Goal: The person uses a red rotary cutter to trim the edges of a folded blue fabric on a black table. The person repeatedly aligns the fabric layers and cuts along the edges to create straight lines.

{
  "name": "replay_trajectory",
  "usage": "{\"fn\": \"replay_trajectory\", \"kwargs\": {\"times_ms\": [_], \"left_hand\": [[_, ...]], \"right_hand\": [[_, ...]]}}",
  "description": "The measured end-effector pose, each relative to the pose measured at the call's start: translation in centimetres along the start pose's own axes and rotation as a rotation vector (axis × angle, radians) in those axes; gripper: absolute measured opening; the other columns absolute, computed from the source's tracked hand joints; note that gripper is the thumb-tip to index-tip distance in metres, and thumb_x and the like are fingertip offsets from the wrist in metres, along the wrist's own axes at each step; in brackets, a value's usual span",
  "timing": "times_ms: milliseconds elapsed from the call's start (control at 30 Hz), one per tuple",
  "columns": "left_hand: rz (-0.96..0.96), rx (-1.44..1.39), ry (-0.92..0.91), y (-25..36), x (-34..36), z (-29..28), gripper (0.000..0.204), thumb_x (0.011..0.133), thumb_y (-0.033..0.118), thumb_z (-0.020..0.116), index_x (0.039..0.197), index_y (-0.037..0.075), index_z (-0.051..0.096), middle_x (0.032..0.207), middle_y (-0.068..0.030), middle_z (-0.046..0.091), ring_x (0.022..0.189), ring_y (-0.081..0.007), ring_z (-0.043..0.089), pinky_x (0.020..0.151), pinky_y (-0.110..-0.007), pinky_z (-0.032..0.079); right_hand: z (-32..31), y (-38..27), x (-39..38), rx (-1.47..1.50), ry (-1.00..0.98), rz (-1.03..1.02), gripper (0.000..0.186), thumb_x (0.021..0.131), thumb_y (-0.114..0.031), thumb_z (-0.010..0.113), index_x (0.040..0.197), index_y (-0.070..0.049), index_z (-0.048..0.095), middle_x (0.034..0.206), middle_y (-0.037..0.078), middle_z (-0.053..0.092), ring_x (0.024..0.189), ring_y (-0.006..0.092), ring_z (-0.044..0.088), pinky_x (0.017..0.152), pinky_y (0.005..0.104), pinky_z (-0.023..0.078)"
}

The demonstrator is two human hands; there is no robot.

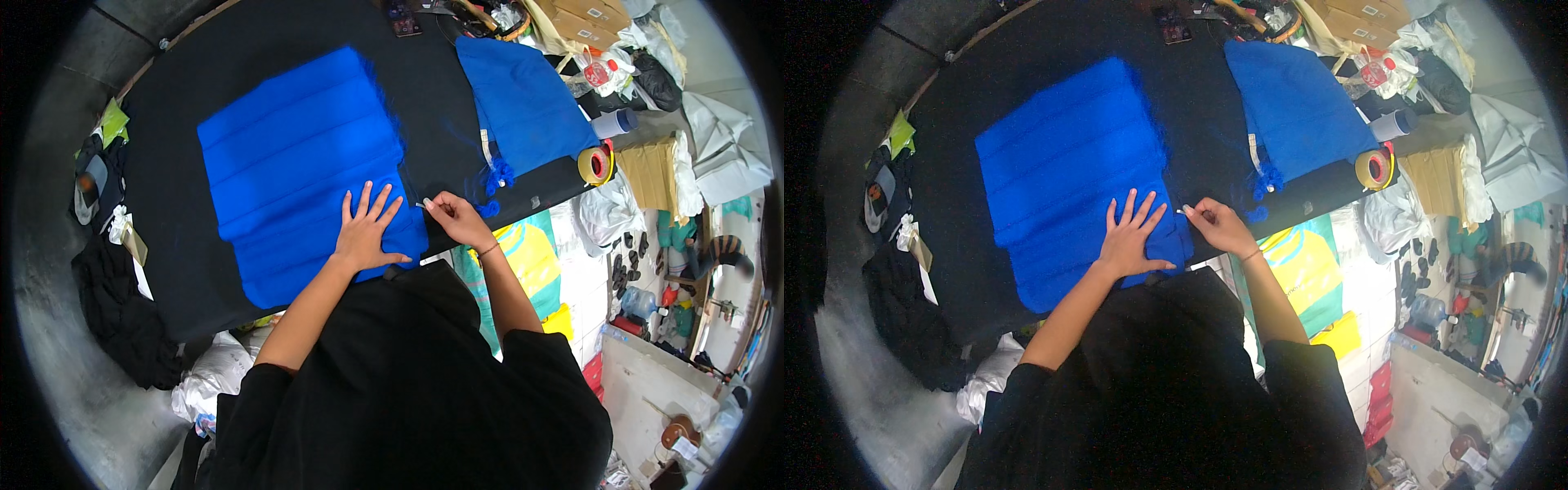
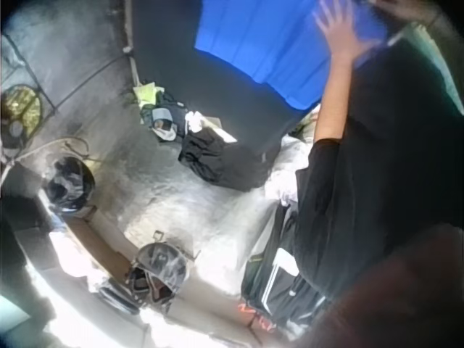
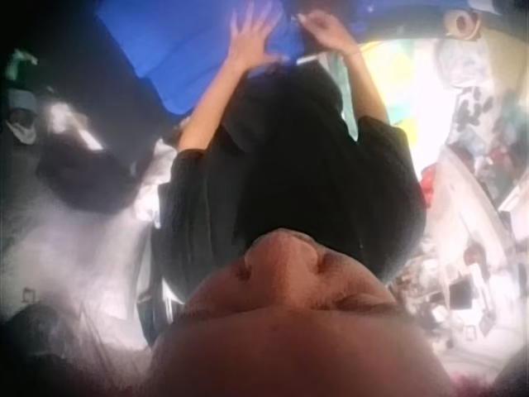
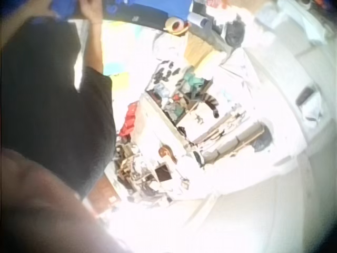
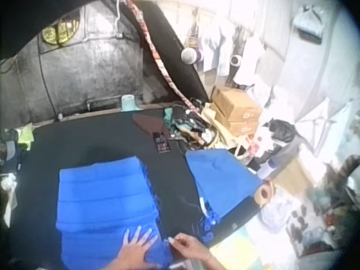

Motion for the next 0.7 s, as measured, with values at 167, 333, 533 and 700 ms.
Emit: {"fn": "replay_trajectory", "kwargs": {"times_ms": [167, 333, 533, 700], "left_hand": [[0.003, -0.164, 0.225, -1.7, -2.6, -2.5, 0.101, 0.074, 0.066, 0.084, 0.154, 0.013, 0.054, 0.164, -0.0152, 0.045, 0.156, -0.0372, 0.033, 0.123, -0.061, 0.018], [0.043, -0.293, 0.183, -2.8, -7.3, -2.8, 0.041, 0.087, 0.026, 0.083, 0.123, 0.008, 0.075, 0.113, -0.0119, 0.069, 0.11, -0.0328, 0.065, 0.091, -0.042, 0.05], [0.05, -0.447, 0.137, -3.7, -10.5, -0.2, 0.041, 0.089, 0.016, 0.08, 0.128, 0.011, 0.072, 0.104, -0.0116, 0.064, 0.095, -0.0343, 0.065, 0.081, -0.045, 0.054], [0.06, -0.312, 0.019, -3.5, -9.7, 0.1, 0.059, 0.088, 0.02, 0.081, 0.144, 0.016, 0.062, 0.106, -0.0131, 0.06, 0.095, -0.037, 0.066, 0.081, -0.046, 0.056]], "right_hand": [[2.3, -3.6, 1.4, -0.248, 0.129, -0.077, 0.049, 0.09, -0.048, 0.082, 0.083, 0.0, 0.071, 0.07, 0.019, 0.066, 0.066, 0.0322, 0.069, 0.063, 0.0431, 0.051], [4.0, -3.3, 3.2, -0.468, 0.088, 0.061, 0.035, 0.083, -0.04, 0.088, 0.09, -0.009, 0.074, 0.083, 0.016, 0.075, 0.088, 0.0378, 0.075, 0.082, 0.0482, 0.058], [4.6, -5.1, 3.5, -0.439, 0.157, -0.073, 0.026, 0.085, -0.034, 0.086, 0.092, -0.012, 0.074, 0.093, 0.016, 0.071, 0.091, 0.0404, 0.071, 0.081, 0.0501, 0.056], [3.2, -10.8, 2.0, -0.583, 0.26, -0.149, 0.022, 0.091, -0.027, 0.08, 0.095, -0.009, 0.069, 0.095, 0.019, 0.07, 0.091, 0.0431, 0.07, 0.079, 0.0524, 0.054]]}}
Point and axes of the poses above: each hand's wrist, its own x-axis towards the middle knuckle, its own z-axis out of the palm, y = z × x, the point moved 6 cm from there along x, towards the middle knuckle
